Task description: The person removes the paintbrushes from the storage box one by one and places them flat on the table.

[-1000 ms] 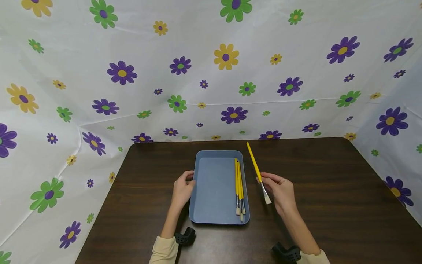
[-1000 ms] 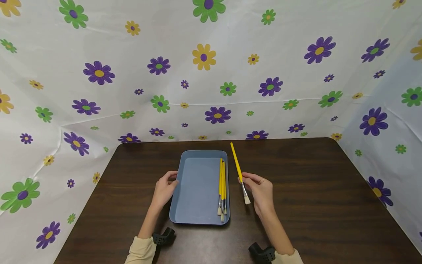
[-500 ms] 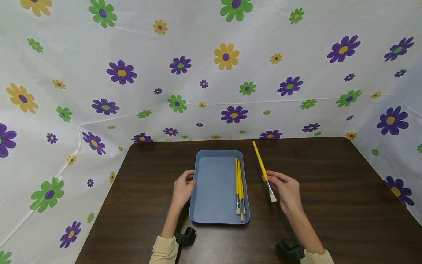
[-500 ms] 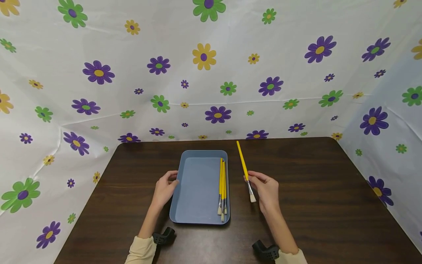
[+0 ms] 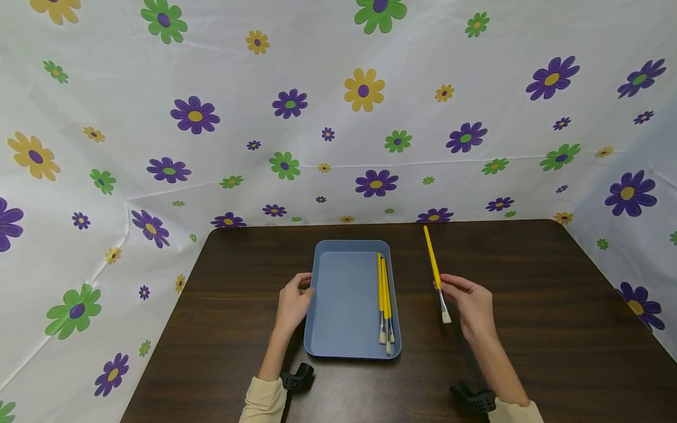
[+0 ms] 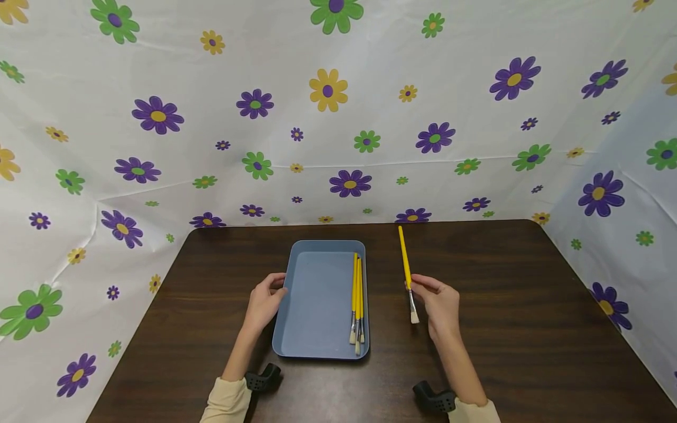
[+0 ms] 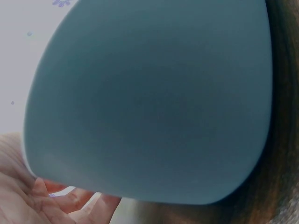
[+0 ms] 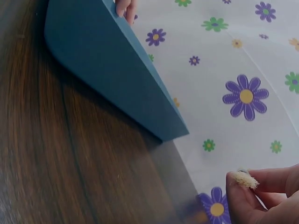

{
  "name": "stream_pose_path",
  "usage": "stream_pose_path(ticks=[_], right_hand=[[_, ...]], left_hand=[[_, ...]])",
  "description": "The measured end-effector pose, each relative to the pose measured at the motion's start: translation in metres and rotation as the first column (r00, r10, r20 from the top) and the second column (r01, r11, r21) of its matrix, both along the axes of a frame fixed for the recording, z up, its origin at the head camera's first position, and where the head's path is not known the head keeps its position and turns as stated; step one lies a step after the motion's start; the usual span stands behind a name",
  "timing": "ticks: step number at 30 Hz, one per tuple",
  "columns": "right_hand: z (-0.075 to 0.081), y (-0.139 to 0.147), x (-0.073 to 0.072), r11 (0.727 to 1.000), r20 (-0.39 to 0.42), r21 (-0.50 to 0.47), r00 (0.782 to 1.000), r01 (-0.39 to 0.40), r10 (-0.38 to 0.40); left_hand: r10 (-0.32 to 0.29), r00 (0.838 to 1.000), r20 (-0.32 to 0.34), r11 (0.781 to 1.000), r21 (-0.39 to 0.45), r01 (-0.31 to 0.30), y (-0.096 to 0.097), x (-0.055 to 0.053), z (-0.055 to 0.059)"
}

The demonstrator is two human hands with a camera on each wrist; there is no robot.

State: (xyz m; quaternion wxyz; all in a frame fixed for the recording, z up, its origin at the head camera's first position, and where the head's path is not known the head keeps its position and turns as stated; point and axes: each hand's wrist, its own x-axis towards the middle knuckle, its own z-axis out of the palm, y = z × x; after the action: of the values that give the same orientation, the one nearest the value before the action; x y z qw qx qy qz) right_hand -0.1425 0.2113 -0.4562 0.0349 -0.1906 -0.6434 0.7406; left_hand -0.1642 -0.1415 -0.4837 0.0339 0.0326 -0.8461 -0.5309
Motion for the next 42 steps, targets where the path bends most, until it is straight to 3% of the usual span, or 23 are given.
stream_pose_path(ticks=[19,24,28,30,32,38,42], right_hand=[[-0.018,0.016,-0.003,0.998,0.093,0.056,0.996,-0.012,0.006],[-0.022,0.017,-0.001,0.991,0.127,0.126,0.991,-0.044,0.028],[-0.024,0.017,0.0,0.97,0.146,0.227,0.988,-0.086,0.054],[-0.024,0.017,0.0,0.949,0.147,0.298,0.987,-0.107,0.065],[-0.024,0.017,0.001,0.91,0.14,0.395,0.987,-0.126,0.076],[-0.023,0.017,0.003,0.714,0.098,0.684,0.989,-0.15,0.115],[-0.022,0.016,0.002,0.645,0.073,0.751,0.988,-0.144,0.135]], left_hand=[[0.004,1.0,0.002,1.0,0.0,-0.004,0.001,-0.002,-0.002],[0.002,1.0,0.005,1.0,0.002,-0.002,0.0,-0.002,-0.003],[-0.005,1.0,0.007,1.0,-0.001,0.005,-0.001,-0.001,-0.003],[-0.005,1.0,0.009,1.0,-0.002,0.005,-0.001,-0.001,-0.003],[-0.005,1.0,0.009,1.0,-0.002,0.005,-0.001,-0.001,-0.002],[-0.003,1.0,0.007,1.0,0.001,0.003,0.0,-0.001,-0.001],[-0.003,1.0,0.008,1.0,-0.002,0.003,0.0,0.0,-0.001]])
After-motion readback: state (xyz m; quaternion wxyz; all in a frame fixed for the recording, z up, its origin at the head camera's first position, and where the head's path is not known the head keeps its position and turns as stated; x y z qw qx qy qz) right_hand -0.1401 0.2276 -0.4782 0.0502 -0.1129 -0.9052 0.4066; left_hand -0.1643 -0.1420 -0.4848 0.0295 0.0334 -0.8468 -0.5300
